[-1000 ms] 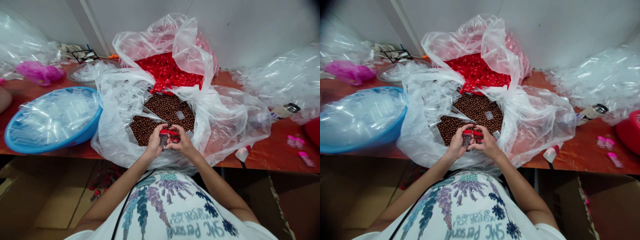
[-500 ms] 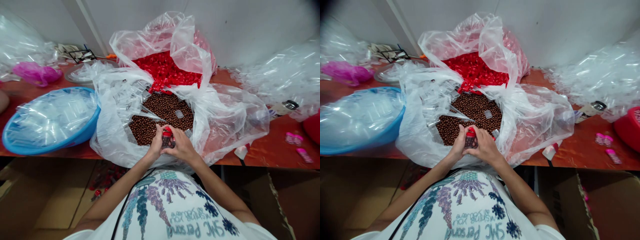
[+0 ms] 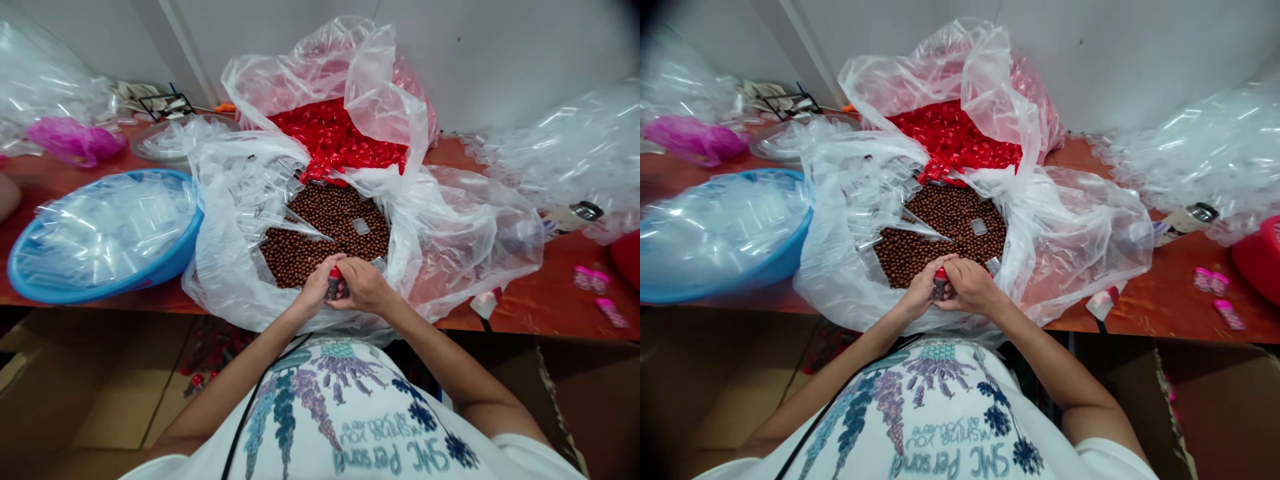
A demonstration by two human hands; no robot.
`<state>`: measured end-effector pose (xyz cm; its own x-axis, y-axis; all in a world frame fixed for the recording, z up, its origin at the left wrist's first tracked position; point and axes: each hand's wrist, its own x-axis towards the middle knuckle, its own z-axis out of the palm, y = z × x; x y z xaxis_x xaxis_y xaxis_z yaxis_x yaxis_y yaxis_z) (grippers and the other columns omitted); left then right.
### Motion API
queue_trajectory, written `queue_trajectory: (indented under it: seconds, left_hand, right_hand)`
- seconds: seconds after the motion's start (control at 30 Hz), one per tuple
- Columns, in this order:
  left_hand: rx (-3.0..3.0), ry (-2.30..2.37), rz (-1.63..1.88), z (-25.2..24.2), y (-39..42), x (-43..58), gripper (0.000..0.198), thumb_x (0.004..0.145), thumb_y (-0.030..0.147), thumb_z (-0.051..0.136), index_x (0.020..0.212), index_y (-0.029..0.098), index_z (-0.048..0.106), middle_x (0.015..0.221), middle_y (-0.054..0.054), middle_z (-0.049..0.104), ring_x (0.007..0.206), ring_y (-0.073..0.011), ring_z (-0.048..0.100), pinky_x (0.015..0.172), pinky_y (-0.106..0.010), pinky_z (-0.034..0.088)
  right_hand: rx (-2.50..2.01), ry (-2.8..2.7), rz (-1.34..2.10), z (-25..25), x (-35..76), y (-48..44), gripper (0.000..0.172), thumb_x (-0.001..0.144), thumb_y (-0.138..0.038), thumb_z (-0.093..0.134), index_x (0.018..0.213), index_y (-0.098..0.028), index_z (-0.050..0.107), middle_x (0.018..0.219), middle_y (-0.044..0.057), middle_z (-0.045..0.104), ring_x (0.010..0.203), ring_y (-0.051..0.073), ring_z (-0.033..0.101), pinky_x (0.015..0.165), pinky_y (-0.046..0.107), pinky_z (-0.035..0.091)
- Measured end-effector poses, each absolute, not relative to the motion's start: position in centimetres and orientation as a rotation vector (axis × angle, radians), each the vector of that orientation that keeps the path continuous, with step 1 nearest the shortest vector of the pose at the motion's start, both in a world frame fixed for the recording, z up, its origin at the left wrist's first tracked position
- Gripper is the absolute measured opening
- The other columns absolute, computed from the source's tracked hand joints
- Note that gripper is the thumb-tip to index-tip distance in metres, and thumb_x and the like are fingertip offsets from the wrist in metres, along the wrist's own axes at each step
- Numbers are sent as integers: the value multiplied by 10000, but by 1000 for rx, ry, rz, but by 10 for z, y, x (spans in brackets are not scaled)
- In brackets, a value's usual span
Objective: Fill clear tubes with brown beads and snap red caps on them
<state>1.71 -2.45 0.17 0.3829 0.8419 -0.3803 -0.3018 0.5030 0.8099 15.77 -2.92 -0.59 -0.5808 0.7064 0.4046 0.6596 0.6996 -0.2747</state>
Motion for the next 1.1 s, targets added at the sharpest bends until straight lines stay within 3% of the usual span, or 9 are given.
queue_trajectory:
  seconds: [0.17, 0.3, 0.37, 0.43, 0.53, 0.67, 0.8, 0.97, 1.1]
  left_hand:
    - [826, 977, 886, -3, -15, 2, 476, 843, 497, 418, 1221, 213, 477, 639, 22, 560, 497, -108, 531, 509, -235, 467]
    - [960, 1156, 855, -8, 1, -19, 465, 848, 573, 345, 1044, 194, 531, 747, -13, 586, 572, -123, 560, 557, -275, 497]
    - [1156, 1269, 706, -13, 5, -23, 512, 832, 623, 327, 915, 174, 558, 754, -33, 583, 584, -137, 550, 542, -272, 476]
    - [1454, 1376, 532, -17, 4, -22, 523, 790, 661, 385, 801, 169, 563, 728, -41, 576, 611, -159, 542, 560, -276, 448]
    - [1788, 1487, 352, -20, -1, -12, 505, 685, 670, 542, 800, 179, 552, 735, -35, 578, 684, -190, 546, 632, -296, 423]
    - [1885, 1413, 305, -23, -5, 5, 588, 612, 584, 667, 1012, 174, 536, 910, -60, 586, 849, -230, 559, 726, -320, 429]
    - [1845, 1314, 418, -28, -4, 17, 742, 564, 437, 754, 1198, 153, 496, 1078, -109, 554, 1011, -263, 533, 842, -345, 424]
    - [1563, 1108, 580, -38, 0, 24, 710, 546, 316, 783, 1184, 153, 518, 1062, -72, 608, 945, -219, 581, 841, -328, 450]
    - [1471, 1095, 621, -45, 0, 28, 683, 556, 367, 788, 1155, 153, 540, 1038, -75, 635, 908, -208, 597, 827, -329, 461]
  right_hand:
    - [-1129, -2375, 330, -4, 175, -28, 764, 784, -515, 591, 1368, -108, 315, 1224, 180, 523, 1122, 284, 493, 911, 434, 429]
    - [-1435, -2091, 522, 0, 203, -30, 309, 907, -277, 458, 1192, -190, 538, 1104, 89, 607, 1014, 187, 571, 878, 328, 453]
    - [-1589, -2110, 614, 2, 210, -35, 222, 905, -248, 456, 1039, -203, 628, 992, 57, 652, 913, 170, 608, 826, 296, 464]
    - [-1699, -2195, 670, 4, 208, -43, 210, 876, -295, 523, 1026, -205, 642, 966, 54, 666, 892, 181, 620, 813, 296, 465]
    - [-1768, -2245, 665, 5, 193, -55, 381, 832, -333, 595, 1179, -178, 569, 1062, 92, 638, 987, 215, 600, 858, 318, 460]
    - [-1820, -2197, 628, -2, 178, -65, 631, 790, -257, 622, 1363, -159, 378, 1270, 149, 502, 1115, 263, 535, 933, 391, 439]
    - [-1686, -1992, 741, -18, 180, -66, 747, 740, -144, 610, 1413, -183, 286, 1391, 136, 364, 1264, 245, 405, 1031, 388, 377]
    - [-1491, -1699, 947, -38, 182, -71, 817, 691, -210, 688, 1409, -229, 299, 1335, 94, 431, 1246, 228, 421, 1060, 396, 346]
    - [-1451, -1415, 1024, -49, 175, -76, 910, 658, -266, 730, 1431, -240, 251, 1425, 91, 358, 1299, 240, 367, 1076, 413, 323]
